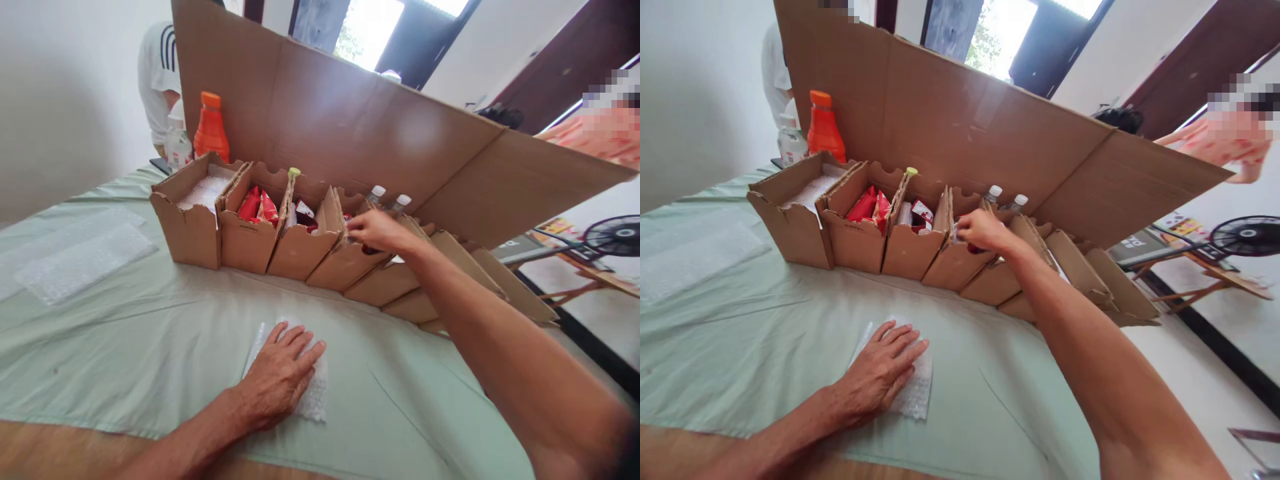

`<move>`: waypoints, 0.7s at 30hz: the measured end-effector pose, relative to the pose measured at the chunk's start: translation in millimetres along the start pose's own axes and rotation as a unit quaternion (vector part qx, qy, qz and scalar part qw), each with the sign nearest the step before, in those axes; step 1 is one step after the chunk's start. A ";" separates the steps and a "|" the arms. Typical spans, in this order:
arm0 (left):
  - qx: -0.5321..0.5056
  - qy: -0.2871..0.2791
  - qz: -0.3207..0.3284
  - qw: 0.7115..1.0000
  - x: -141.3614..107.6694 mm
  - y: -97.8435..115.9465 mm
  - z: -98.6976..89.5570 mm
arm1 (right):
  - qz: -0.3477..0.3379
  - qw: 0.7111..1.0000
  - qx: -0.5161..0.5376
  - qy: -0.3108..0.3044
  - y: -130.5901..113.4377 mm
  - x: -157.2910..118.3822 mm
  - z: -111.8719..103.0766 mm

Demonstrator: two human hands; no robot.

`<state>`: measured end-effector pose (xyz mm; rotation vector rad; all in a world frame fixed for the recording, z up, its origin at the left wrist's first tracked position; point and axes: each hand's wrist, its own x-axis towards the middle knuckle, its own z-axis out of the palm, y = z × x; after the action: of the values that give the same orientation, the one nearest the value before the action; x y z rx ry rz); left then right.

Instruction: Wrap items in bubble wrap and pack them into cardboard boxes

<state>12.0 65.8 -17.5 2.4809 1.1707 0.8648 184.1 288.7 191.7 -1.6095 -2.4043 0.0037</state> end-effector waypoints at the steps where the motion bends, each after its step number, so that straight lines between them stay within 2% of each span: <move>1: -0.001 0.020 0.003 1.000 -0.6 0.7 -0.1 | 0.014 0.999 0.004 0.037 2.8 -14.0 -15.0; 3: -0.005 0.097 0.008 0.995 -2.3 3.8 -2.7 | 0.034 0.989 0.019 0.145 5.0 -52.3 -36.5; 4: -0.007 0.149 0.011 0.989 -3.3 6.0 -5.1 | 0.039 0.977 0.031 0.208 3.6 -75.5 -38.9; 5: -0.009 0.202 0.015 0.979 -4.3 8.5 -8.2 | 0.034 0.957 0.068 0.280 0.2 -100.0 -34.1; 6: -0.009 0.252 0.022 0.967 -5.2 10.9 -11.6 | 0.029 0.942 0.090 0.323 -5.0 -124.6 -22.5; 8: 0.006 0.329 0.041 0.944 -6.1 14.4 -17.8 | -0.012 0.945 0.118 0.304 -19.1 -168.7 15.0; 9: 0.019 0.345 0.048 0.937 -5.9 15.2 -19.9 | -0.063 0.955 0.126 0.261 -26.7 -185.9 35.2; 10: 0.034 0.341 0.050 0.938 -5.3 15.2 -21.0 | -0.124 0.965 0.138 0.187 -33.6 -198.5 52.2; 12: 0.051 0.263 0.029 0.963 -3.1 13.3 -19.8 | -0.206 0.963 0.161 0.065 -42.0 -208.5 67.2; 14: 0.054 0.127 -0.011 0.990 -0.5 10.1 -15.4 | -0.205 0.963 0.176 0.023 -42.0 -196.9 52.5; 16: 0.055 0.026 -0.046 0.997 1.9 7.7 -10.4 | -0.150 0.974 0.162 0.055 -39.9 -165.1 19.2; 17: 0.057 0.004 -0.056 0.997 2.7 7.2 -8.3 | -0.128 0.980 0.137 0.067 -40.6 -142.6 1.9; 19: 0.061 0.004 -0.061 0.996 3.7 7.2 -5.3 | -0.112 0.990 0.049 0.064 -48.0 -88.5 -21.6; 21: 0.059 0.020 -0.060 0.996 4.0 7.6 -3.5 | -0.098 0.994 -0.050 -0.008 -60.5 -29.0 -23.0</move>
<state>16.5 64.0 -9.6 2.4649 1.4068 0.8381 144.2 235.6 216.6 -1.4111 -2.6028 -0.1408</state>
